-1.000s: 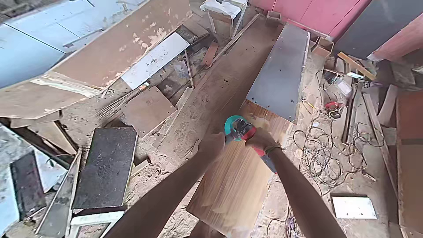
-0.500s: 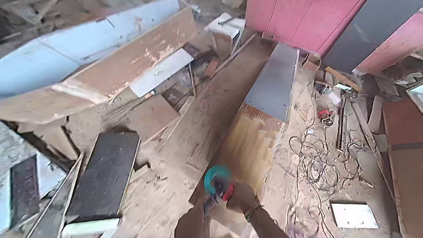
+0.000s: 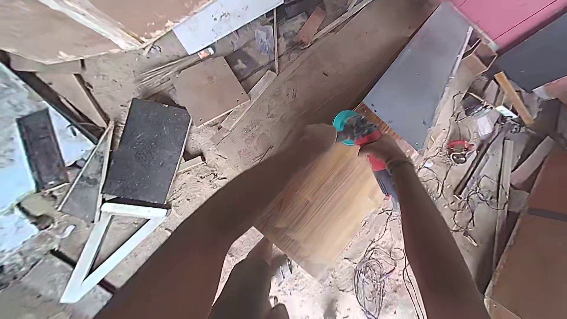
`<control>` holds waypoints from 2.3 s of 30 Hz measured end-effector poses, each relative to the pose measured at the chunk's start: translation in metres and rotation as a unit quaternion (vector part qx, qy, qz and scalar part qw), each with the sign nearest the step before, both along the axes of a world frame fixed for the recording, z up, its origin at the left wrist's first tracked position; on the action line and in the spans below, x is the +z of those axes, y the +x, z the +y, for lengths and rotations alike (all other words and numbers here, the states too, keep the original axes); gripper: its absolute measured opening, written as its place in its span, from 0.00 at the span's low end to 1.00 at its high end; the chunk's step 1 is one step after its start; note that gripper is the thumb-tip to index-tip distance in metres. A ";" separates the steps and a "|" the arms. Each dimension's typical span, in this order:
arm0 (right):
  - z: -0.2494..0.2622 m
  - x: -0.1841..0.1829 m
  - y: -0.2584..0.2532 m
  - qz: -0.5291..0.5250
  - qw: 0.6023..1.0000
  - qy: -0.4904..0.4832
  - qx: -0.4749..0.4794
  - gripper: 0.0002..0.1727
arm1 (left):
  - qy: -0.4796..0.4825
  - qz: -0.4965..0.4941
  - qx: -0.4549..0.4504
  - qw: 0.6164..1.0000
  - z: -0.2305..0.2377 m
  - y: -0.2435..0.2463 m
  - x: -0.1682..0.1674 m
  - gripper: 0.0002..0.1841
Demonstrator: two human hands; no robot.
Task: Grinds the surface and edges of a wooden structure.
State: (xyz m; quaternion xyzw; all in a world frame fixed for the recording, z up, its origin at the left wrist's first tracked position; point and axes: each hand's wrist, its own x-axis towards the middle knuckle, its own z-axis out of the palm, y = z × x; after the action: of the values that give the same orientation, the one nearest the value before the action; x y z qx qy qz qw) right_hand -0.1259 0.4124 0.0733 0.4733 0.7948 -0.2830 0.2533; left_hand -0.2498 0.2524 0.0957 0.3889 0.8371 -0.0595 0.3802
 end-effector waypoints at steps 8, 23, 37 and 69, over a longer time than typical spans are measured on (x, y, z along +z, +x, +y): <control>-0.094 -0.003 0.028 -0.042 0.994 -0.061 0.078 0.35 | -0.052 -0.066 0.054 0.995 -0.105 0.043 -0.001 0.24; -0.320 -0.024 0.118 -0.107 0.955 -0.137 0.240 0.36 | -0.163 -0.096 0.218 0.958 -0.350 0.194 -0.046 0.22; -0.228 -0.017 0.186 -0.089 0.996 0.012 0.027 0.36 | -0.005 -0.159 0.129 0.979 -0.231 0.197 -0.029 0.17; -0.338 -0.003 0.113 -0.214 0.940 -0.009 0.265 0.32 | -0.078 -0.175 0.267 0.944 -0.361 0.210 -0.076 0.23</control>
State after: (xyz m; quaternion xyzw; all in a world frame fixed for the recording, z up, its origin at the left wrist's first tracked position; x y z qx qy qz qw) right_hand -0.0126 0.0745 0.0702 0.2927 0.8159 -0.1042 0.4877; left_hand -0.0399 -0.1089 0.0196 0.1244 0.8232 0.0479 0.5519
